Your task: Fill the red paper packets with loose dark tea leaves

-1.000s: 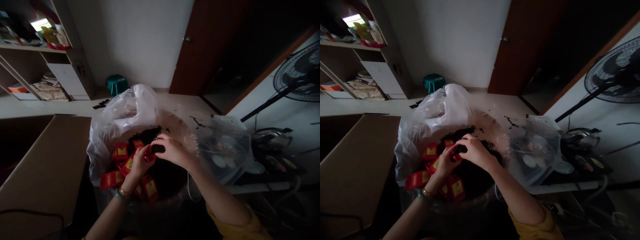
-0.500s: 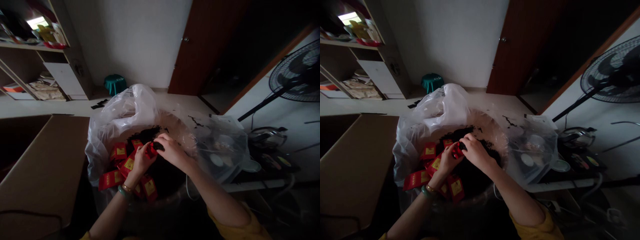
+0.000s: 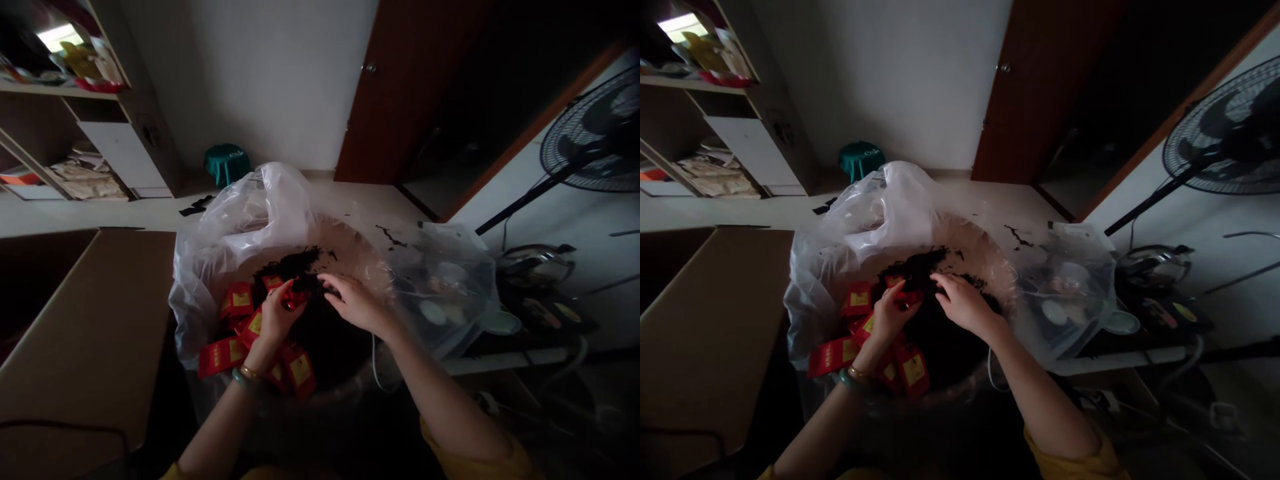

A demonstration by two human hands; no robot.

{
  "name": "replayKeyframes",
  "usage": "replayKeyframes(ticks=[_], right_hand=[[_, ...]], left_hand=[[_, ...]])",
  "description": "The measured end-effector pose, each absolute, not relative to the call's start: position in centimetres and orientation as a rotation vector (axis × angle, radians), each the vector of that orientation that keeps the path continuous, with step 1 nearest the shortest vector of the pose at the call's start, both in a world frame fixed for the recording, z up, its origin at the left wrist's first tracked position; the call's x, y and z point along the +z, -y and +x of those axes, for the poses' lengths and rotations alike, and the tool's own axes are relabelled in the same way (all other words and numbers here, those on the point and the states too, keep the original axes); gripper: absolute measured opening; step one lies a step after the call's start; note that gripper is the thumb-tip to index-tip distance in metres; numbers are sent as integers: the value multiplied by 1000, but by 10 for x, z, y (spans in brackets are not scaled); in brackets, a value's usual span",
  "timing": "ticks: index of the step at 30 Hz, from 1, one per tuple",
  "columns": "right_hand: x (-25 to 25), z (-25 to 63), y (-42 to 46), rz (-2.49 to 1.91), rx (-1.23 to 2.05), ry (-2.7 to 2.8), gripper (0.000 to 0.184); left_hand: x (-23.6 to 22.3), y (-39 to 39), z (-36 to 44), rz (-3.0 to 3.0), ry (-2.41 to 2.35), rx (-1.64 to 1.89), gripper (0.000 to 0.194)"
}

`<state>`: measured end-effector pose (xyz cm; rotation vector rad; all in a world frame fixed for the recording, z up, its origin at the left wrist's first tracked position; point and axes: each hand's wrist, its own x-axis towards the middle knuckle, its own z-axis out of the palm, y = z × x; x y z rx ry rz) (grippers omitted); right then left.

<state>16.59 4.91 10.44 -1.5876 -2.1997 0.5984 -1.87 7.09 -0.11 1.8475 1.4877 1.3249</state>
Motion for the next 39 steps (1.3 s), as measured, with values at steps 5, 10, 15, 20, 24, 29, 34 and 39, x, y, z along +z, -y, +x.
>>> replayKeyframes(ticks=[5, 10, 15, 20, 24, 29, 34, 39], right_hand=[[63, 161, -32, -1943, 751, 2424, 101], [33, 120, -17, -1650, 330, 2683, 79], [32, 105, -26, -1435, 280, 2830, 29], [41, 122, -45, -1656, 306, 2679, 20], [40, 124, -68, -1773, 312, 2531, 66], [37, 108, -89, -1795, 614, 2586, 55], [43, 119, -88, -1648, 687, 2570, 25], [77, 144, -84, -1543, 777, 2258, 20]], left_hand=[[4, -76, -33, 1878, -1382, 1425, 45], [9, -77, -39, 1935, -1368, 1467, 43], [11, -76, -44, 1955, -1394, 1431, 45], [12, -79, -54, 1961, -1418, 1442, 46], [13, -82, -55, 1937, -1432, 1439, 47], [15, -80, -54, 1967, -1391, 1425, 48], [14, -77, -53, 1996, -1353, 1393, 47], [12, -75, -48, 2032, -1292, 1375, 49]])
